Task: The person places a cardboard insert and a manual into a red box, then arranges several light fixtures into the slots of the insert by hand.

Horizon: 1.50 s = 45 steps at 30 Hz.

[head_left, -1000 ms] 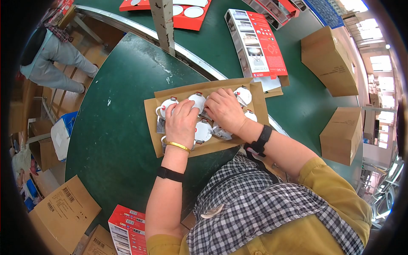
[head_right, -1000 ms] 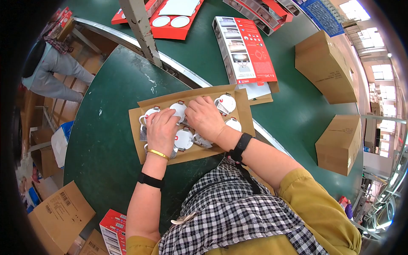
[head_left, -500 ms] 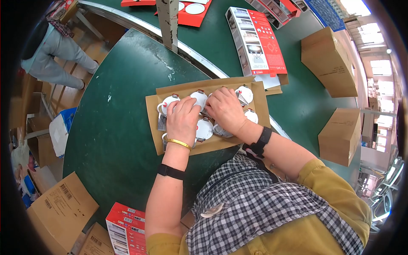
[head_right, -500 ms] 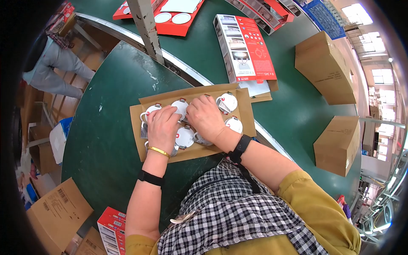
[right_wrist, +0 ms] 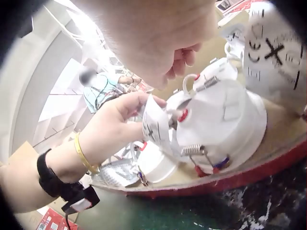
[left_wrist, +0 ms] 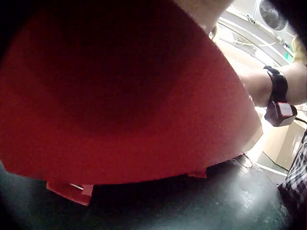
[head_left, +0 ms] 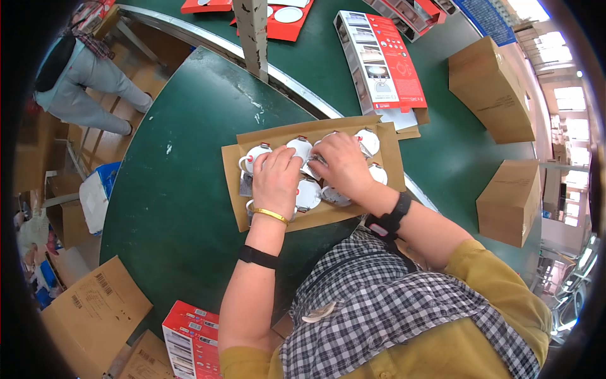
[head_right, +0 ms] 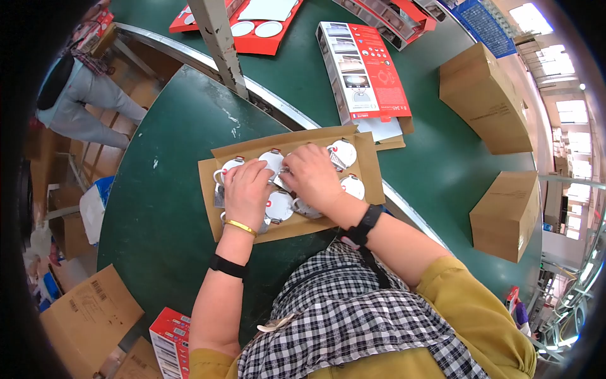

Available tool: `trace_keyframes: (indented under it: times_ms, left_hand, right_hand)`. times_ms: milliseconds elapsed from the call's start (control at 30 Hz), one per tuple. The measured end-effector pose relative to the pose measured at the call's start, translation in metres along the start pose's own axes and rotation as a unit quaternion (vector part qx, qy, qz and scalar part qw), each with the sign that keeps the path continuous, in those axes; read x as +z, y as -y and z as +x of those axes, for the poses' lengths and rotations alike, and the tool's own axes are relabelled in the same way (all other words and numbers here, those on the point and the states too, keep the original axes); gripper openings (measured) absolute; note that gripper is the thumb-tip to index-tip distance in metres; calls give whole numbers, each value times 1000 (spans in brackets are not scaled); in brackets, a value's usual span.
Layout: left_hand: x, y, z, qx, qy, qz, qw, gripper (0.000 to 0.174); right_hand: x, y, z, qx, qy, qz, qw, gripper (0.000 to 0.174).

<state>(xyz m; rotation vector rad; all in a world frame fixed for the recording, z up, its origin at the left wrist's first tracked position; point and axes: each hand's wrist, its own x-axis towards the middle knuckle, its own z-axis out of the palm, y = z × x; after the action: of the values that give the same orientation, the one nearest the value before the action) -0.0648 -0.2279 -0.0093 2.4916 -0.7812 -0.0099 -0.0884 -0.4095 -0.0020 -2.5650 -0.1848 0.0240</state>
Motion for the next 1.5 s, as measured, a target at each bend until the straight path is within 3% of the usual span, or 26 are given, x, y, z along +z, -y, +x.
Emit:
trace_keyframes:
  times_ms: [200, 267, 400, 533, 633, 733, 933, 1167, 1500]
  left_hand:
    - [-34, -14, 2, -8, 3, -43, 999, 26]
    - [-45, -16, -9, -98, -5, -111, 989, 23]
    - [-58, -22, -40, -63, 56, -68, 994, 16]
    - [-50, -48, -60, 20, 70, -48, 996, 23]
    - [-39, -55, -68, 15, 86, -25, 996, 24]
    - [-37, -57, -75, 3, 89, -28, 996, 24]
    - [-32, -57, -81, -6, 76, -42, 996, 22]
    - [-30, -53, -88, 1, 37, -50, 998, 21]
    - [-23, -50, -97, 13, 2, -54, 998, 21]
  right_hand:
    - [-43, -23, -21, 48, -42, 25, 998, 12]
    - [-52, -26, -34, 64, -35, 47, 996, 9]
    - [-49, -9, -53, 23, -39, 70, 997, 9]
    - [-44, 22, -57, -50, 54, 84, 994, 15]
    - [-36, 18, -58, -104, 55, 10, 993, 15]
    - [-29, 13, -63, -95, 42, -32, 994, 14]
    - [-32, 25, -65, -153, 31, -26, 987, 13]
    - [-22, 33, -72, -145, 26, -107, 983, 12]
    - [-7, 42, -79, -84, 2, -82, 993, 10]
